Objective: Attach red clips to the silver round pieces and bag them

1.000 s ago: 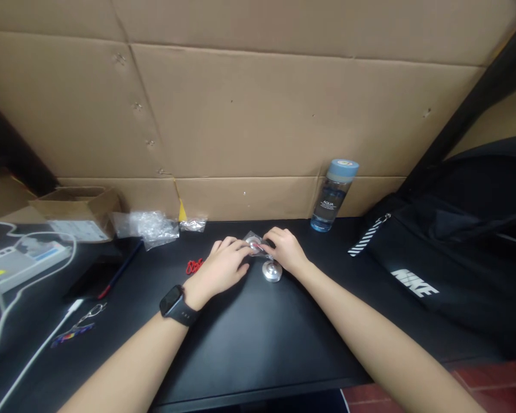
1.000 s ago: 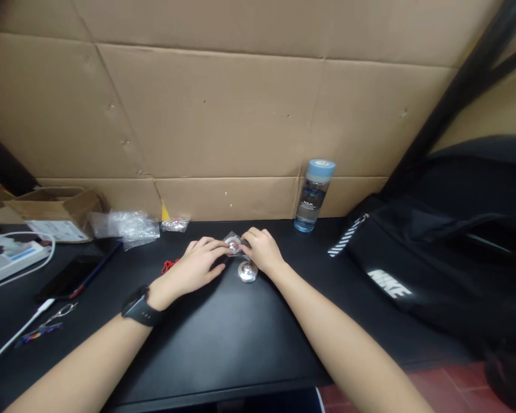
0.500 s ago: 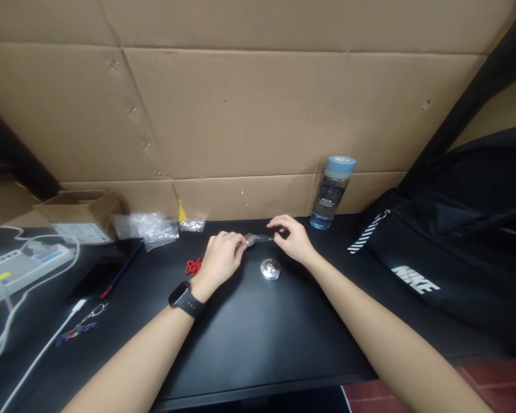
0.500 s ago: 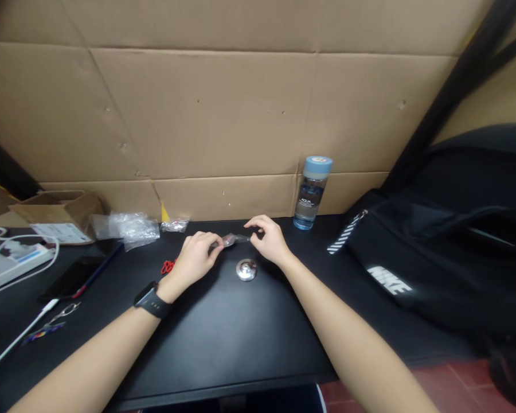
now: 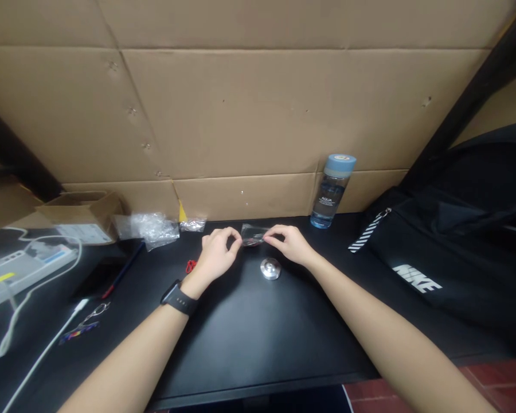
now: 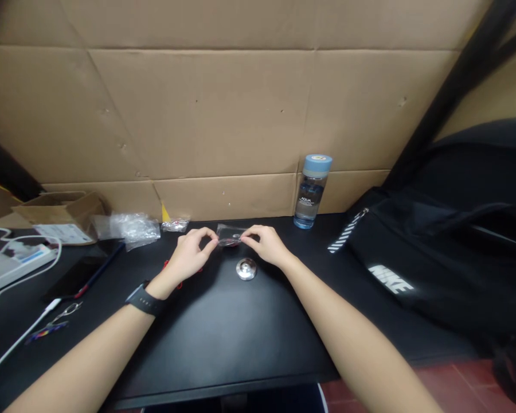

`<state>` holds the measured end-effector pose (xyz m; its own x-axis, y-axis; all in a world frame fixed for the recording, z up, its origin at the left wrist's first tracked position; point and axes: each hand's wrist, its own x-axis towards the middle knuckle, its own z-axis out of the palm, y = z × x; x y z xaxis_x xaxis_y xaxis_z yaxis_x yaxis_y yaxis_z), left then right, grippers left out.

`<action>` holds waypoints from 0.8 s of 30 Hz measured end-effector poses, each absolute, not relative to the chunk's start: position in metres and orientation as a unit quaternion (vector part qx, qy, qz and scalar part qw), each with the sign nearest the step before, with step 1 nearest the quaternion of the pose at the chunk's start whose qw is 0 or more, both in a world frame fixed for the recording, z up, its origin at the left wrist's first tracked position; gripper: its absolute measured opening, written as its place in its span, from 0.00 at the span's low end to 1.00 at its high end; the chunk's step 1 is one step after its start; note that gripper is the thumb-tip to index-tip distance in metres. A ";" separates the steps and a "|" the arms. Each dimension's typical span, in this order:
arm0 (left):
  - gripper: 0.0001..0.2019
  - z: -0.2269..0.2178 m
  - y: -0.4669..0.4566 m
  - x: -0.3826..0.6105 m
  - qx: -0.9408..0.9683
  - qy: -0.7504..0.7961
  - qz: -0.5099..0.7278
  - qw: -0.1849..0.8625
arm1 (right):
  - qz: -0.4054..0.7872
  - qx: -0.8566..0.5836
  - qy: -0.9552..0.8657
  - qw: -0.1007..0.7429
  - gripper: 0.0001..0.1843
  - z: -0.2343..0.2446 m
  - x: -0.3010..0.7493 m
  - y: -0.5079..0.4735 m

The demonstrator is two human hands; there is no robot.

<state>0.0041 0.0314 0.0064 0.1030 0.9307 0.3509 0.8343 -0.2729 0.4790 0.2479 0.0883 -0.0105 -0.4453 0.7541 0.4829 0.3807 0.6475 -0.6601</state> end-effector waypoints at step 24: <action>0.05 -0.009 0.023 0.025 0.754 0.610 0.238 -0.054 | 0.159 -0.520 -0.793 0.276 0.09 -0.018 0.234 0.077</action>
